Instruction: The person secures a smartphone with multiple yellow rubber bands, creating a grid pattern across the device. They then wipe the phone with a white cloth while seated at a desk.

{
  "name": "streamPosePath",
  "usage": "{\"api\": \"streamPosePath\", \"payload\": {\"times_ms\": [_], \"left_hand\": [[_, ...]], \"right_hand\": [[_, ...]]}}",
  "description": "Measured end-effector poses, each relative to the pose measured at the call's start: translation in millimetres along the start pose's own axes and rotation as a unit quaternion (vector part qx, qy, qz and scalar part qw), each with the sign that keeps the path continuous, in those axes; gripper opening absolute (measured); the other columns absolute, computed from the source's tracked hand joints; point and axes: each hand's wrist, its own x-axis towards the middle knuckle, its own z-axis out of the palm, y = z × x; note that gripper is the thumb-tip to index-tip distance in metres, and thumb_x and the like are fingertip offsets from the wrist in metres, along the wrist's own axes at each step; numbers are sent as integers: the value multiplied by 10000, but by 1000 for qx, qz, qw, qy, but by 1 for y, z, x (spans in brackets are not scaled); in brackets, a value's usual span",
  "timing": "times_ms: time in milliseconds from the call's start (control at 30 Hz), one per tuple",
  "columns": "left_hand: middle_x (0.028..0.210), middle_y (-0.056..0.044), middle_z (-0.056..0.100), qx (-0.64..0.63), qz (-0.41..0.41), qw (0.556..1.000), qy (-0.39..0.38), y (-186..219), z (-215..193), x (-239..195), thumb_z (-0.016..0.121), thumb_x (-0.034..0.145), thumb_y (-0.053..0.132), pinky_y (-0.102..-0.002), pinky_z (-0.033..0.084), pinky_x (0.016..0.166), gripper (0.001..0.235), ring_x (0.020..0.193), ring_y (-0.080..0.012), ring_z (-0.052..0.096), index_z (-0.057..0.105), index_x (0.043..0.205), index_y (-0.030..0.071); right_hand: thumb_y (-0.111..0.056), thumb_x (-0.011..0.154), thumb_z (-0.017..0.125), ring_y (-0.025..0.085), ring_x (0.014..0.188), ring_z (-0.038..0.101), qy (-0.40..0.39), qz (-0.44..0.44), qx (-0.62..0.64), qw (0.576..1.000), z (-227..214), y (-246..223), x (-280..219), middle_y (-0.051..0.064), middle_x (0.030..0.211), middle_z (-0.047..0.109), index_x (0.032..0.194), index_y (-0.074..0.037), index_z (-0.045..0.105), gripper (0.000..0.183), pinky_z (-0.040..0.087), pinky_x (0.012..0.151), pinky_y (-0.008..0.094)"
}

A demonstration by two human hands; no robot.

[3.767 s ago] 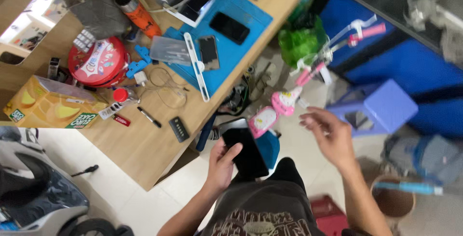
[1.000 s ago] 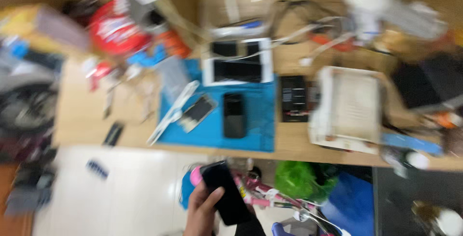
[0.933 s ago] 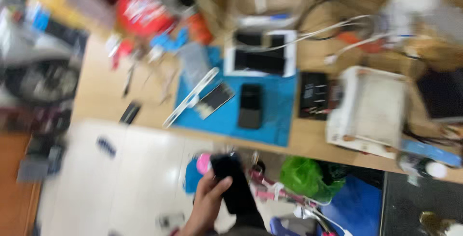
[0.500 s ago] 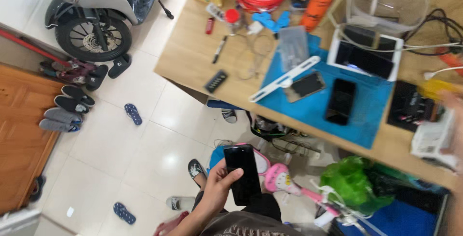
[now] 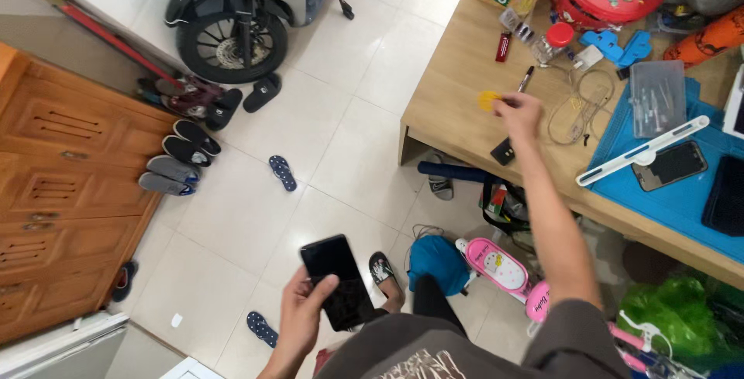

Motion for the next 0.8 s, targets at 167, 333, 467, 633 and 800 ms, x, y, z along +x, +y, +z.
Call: {"api": "streamPosePath", "payload": {"times_ms": [167, 333, 467, 633, 800], "left_hand": [[989, -118, 763, -69, 8, 997, 16, 19, -17, 26, 676, 915, 55, -327, 553, 772, 374, 851, -160, 702, 625, 1275, -32], [1030, -120, 766, -67, -4, 996, -55, 45, 14, 68, 671, 908, 32, -312, 565, 803, 383, 895, -157, 712, 618, 1282, -31], [1011, -140, 747, -40, -22, 987, -153, 74, 38, 114, 684, 940, 46, -330, 549, 778, 396, 863, -175, 691, 625, 1324, -32], [1060, -82, 754, 14, -41, 975, -216, 112, 85, 188, 677, 915, 32, -308, 543, 839, 412, 935, -135, 697, 606, 1317, -22], [1050, -79, 757, 96, -45, 940, -323, 171, 146, 256, 682, 920, 41, -301, 546, 847, 374, 927, -127, 693, 628, 1282, -33]], "right_hand": [[-107, 873, 786, 185, 713, 739, 62, -23, -96, 993, 37, 33, 9, 136, 836, 758, 970, 57, 755, 193, 584, 625, 282], [-166, 913, 797, 340, 818, 706, 118, -157, -285, 938, 23, 43, 12, 184, 853, 730, 912, 13, 785, 180, 548, 752, 429], [-156, 895, 821, 374, 832, 679, 126, -110, -308, 937, 15, 41, 14, 193, 867, 705, 903, -21, 810, 135, 536, 733, 461], [-178, 830, 857, 194, 748, 702, 103, -2, -122, 987, 8, 43, 14, 112, 871, 757, 1011, -23, 794, 246, 556, 710, 332], [-149, 870, 840, 73, 793, 669, 124, 38, 47, 990, 10, 41, 11, 40, 905, 765, 1011, -14, 783, 204, 543, 718, 241]]}}
